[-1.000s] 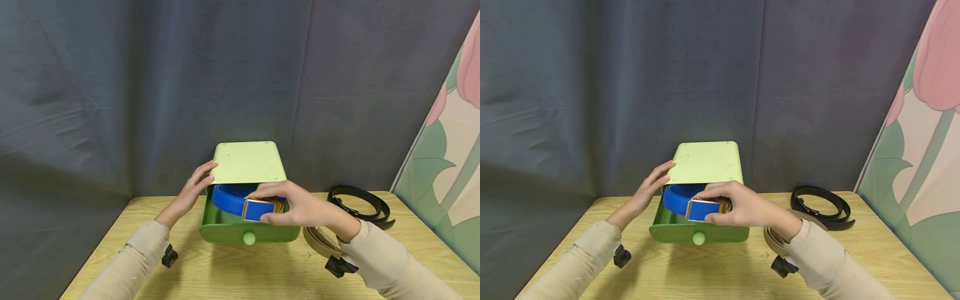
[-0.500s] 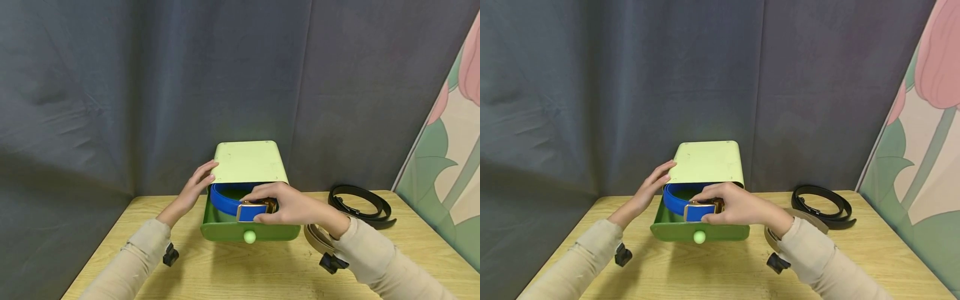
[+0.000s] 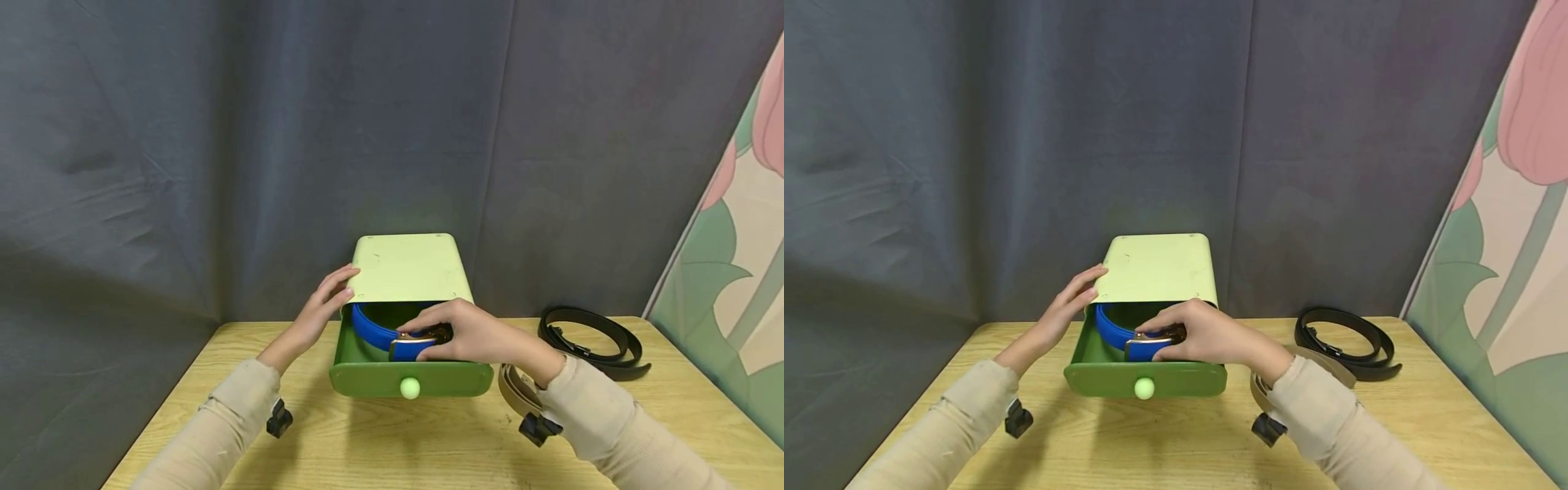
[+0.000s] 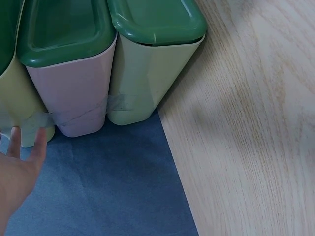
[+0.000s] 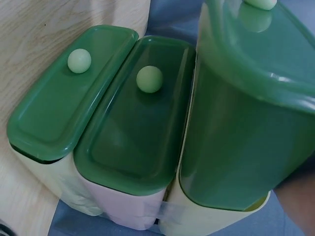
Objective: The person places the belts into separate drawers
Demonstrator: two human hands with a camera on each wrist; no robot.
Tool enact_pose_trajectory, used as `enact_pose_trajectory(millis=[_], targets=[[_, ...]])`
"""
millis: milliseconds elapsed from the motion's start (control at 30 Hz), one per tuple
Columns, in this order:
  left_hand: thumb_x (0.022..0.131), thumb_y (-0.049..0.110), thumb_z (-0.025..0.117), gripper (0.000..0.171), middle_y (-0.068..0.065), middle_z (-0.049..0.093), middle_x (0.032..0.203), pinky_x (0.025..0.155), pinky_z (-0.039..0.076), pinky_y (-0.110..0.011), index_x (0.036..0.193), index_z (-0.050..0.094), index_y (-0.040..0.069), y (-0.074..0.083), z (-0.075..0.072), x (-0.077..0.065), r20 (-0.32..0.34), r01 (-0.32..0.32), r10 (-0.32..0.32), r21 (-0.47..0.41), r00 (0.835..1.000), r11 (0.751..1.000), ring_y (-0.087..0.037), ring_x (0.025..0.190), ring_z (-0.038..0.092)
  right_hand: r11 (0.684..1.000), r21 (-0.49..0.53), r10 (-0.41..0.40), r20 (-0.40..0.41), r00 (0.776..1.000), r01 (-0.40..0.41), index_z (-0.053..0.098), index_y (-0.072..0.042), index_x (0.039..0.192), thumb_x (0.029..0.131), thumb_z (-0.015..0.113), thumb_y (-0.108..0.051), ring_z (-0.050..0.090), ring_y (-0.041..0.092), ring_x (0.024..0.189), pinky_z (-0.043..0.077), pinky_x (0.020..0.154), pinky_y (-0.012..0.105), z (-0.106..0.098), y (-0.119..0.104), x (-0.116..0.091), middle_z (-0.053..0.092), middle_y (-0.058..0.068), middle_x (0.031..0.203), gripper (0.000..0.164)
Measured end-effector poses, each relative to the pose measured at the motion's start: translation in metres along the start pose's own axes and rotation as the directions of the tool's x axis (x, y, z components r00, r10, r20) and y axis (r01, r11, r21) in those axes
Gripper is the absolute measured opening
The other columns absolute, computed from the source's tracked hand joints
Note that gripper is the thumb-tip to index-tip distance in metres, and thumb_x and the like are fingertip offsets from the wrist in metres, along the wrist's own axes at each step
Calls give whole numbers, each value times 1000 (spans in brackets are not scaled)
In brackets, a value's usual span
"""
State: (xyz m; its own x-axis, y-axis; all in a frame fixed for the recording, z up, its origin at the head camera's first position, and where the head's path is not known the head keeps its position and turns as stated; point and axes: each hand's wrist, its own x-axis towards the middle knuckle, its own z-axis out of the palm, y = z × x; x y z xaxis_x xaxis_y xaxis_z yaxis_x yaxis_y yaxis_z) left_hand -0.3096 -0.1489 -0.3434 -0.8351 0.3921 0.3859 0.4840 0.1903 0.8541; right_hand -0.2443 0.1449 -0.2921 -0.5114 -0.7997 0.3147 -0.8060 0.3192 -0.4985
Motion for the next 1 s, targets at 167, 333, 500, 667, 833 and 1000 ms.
enact_pose_trajectory(millis=[167, 333, 500, 667, 833, 1000], targets=[[105, 23, 46, 48, -8, 18, 162, 116, 21, -53, 151, 40, 11, 1, 1, -1, 3, 0, 0, -6, 1000, 1000, -30, 146, 22, 1000, 7, 20, 55, 998, -20, 72, -6, 122, 84, 79, -7, 67, 12, 99, 55, 82, 27, 0, 7, 2, 72, 3, 115, 38], [106, 24, 46, 48, -8, 18, 162, 116, 21, -54, 152, 39, 11, 1, 2, 0, 7, -1, 1, -10, 1000, 1000, -31, 147, 21, 999, 26, 34, 86, 996, -37, 74, -7, 119, 85, 78, -5, 68, 8, 95, 55, 79, 26, 3, 10, 2, 73, 1, 111, 34], [106, 24, 45, 48, -8, 18, 162, 116, 21, -54, 151, 39, 10, 1, 1, 0, 6, -6, 6, -8, 1000, 1000, -31, 147, 22, 999, 16, 49, 111, 993, -51, 76, -10, 115, 86, 77, -6, 67, 4, 91, 55, 77, 24, 6, 10, 2, 74, -3, 107, 29], [106, 24, 45, 48, -8, 18, 163, 116, 21, -54, 152, 39, 10, 1, 0, 0, 6, -6, 6, -4, 1000, 1000, -31, 147, 21, 999, -23, 43, 132, 990, -41, 76, -9, 114, 85, 77, -4, 66, 3, 93, 54, 77, 22, 8, 9, 2, 74, -3, 107, 30], [106, 24, 45, 49, -8, 17, 163, 116, 21, -55, 152, 39, 11, 0, 0, 0, 8, -2, 2, -5, 1000, 1000, -31, 147, 21, 999, -40, 25, 144, 989, -20, 75, -8, 115, 86, 77, -2, 67, 5, 96, 54, 79, 22, 8, 9, 2, 73, -1, 109, 30], [105, 24, 46, 49, -9, 18, 163, 116, 21, -55, 151, 40, 10, 0, 0, 0, 5, -6, 6, -2, 1000, 1000, -32, 146, 22, 1000, -14, 3, 132, 991, -1, 74, -8, 117, 87, 77, -6, 67, 7, 99, 54, 84, 24, 6, 8, 1, 73, 0, 111, 31]])
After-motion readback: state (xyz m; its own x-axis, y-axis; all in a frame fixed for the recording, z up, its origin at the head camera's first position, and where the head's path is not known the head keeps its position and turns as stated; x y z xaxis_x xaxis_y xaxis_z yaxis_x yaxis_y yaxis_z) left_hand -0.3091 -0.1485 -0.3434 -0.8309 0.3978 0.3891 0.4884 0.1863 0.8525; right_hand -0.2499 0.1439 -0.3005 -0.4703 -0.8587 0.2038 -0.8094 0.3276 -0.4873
